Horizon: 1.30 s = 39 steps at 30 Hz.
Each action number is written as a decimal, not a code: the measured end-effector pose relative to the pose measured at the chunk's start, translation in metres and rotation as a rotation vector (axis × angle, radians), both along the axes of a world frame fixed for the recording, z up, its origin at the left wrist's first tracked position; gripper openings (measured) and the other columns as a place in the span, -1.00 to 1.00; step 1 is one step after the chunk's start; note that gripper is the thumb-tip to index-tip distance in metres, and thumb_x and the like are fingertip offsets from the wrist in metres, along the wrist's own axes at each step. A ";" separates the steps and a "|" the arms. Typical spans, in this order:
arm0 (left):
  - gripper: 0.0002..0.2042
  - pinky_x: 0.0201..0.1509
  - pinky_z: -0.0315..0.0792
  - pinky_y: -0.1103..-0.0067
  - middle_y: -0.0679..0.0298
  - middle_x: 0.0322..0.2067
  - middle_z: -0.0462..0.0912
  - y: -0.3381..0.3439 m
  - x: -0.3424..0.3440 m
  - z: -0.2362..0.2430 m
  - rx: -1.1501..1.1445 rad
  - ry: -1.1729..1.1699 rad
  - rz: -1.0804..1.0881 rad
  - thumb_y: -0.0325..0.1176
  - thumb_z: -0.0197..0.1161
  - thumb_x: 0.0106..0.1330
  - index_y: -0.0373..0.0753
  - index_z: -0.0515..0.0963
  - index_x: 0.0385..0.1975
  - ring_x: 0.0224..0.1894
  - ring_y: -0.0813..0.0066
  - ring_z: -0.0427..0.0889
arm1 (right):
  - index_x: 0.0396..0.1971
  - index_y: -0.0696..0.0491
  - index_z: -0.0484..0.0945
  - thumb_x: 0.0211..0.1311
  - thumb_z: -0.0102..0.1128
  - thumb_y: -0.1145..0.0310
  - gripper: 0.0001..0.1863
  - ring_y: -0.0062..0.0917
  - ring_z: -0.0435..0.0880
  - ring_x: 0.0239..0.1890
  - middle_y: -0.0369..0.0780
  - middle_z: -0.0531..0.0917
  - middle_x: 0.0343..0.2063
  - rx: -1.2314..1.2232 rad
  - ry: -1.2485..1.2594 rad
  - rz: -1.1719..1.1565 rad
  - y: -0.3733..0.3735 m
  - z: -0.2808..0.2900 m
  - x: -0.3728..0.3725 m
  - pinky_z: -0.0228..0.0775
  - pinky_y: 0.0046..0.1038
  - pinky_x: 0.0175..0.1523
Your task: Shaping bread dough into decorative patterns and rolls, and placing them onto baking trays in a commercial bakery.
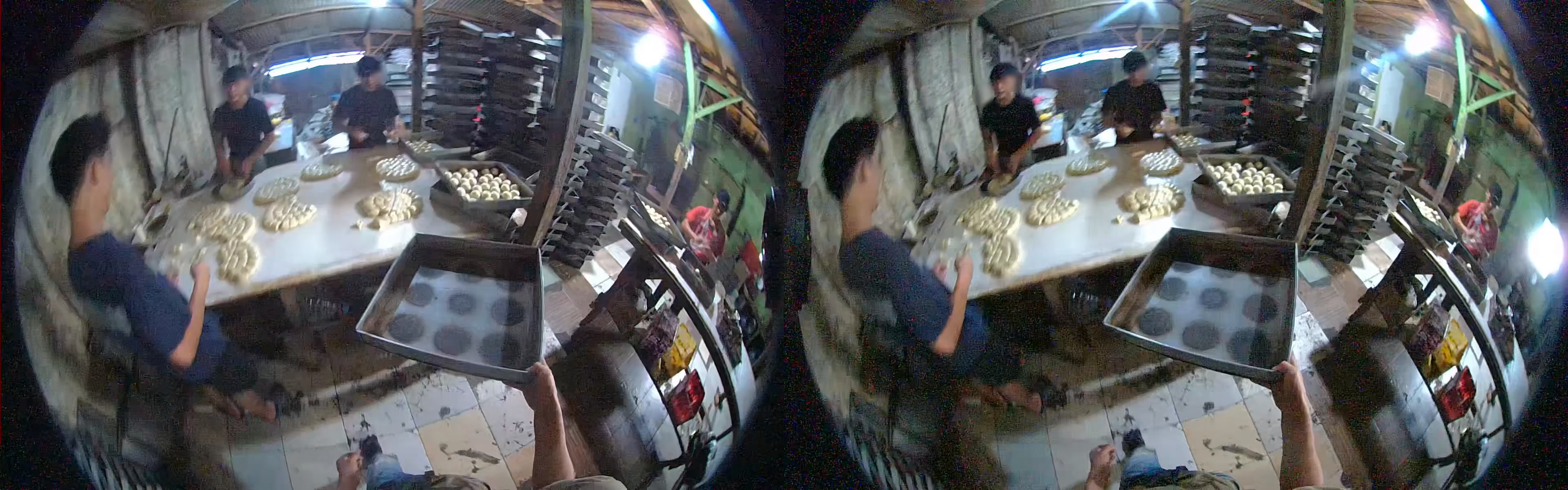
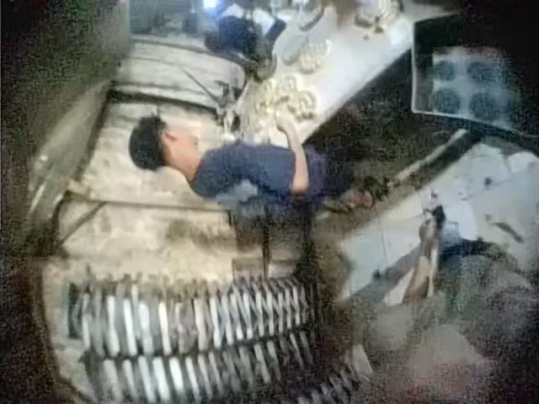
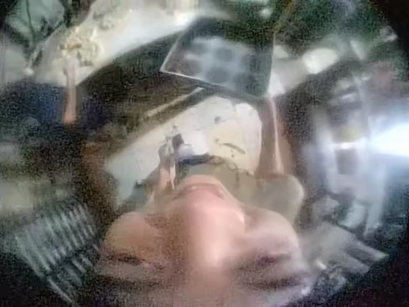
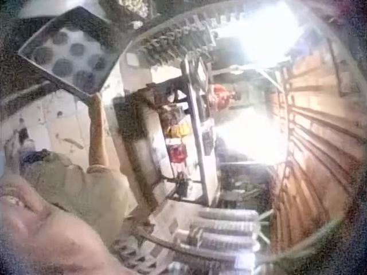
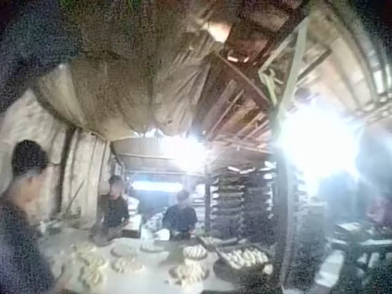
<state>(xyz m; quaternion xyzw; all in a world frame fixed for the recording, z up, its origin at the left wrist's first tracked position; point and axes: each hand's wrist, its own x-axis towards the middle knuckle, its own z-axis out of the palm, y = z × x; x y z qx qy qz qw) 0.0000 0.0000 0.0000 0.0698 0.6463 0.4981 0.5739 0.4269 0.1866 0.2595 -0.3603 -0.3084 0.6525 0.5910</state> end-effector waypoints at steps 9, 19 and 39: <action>-0.84 -0.22 0.42 0.55 0.21 -0.47 0.60 0.337 -0.034 0.164 0.663 0.106 -0.592 -0.34 0.27 0.14 -0.32 0.58 -0.53 -0.39 0.46 0.55 | -0.46 0.14 0.34 -0.05 -0.07 0.42 -0.86 -0.33 0.49 -0.46 -0.17 0.43 -0.54 -0.068 0.073 -0.293 0.192 0.077 -0.076 0.41 -0.23 -0.31; -0.58 -0.04 0.34 0.37 0.19 -0.44 0.56 0.509 0.039 0.224 0.874 -0.029 -0.380 -0.03 0.18 0.22 -0.32 0.48 -0.64 -0.30 0.41 0.52 | -0.40 0.22 0.42 0.02 -0.07 0.29 -0.72 -0.26 0.53 -0.33 -0.11 0.53 -0.41 0.384 0.175 -0.175 0.471 0.084 0.020 0.43 -0.24 -0.22; -0.80 -0.09 0.35 0.59 0.28 -0.36 0.56 0.684 0.121 0.222 0.382 0.207 -0.262 -0.29 0.11 0.28 -0.31 0.51 -0.34 -0.26 0.52 0.50 | -0.41 0.10 0.45 0.00 0.07 0.27 -0.78 -0.39 0.57 -0.39 -0.19 0.52 -0.45 -0.183 -0.064 -0.683 0.696 -0.008 0.155 0.48 -0.38 -0.28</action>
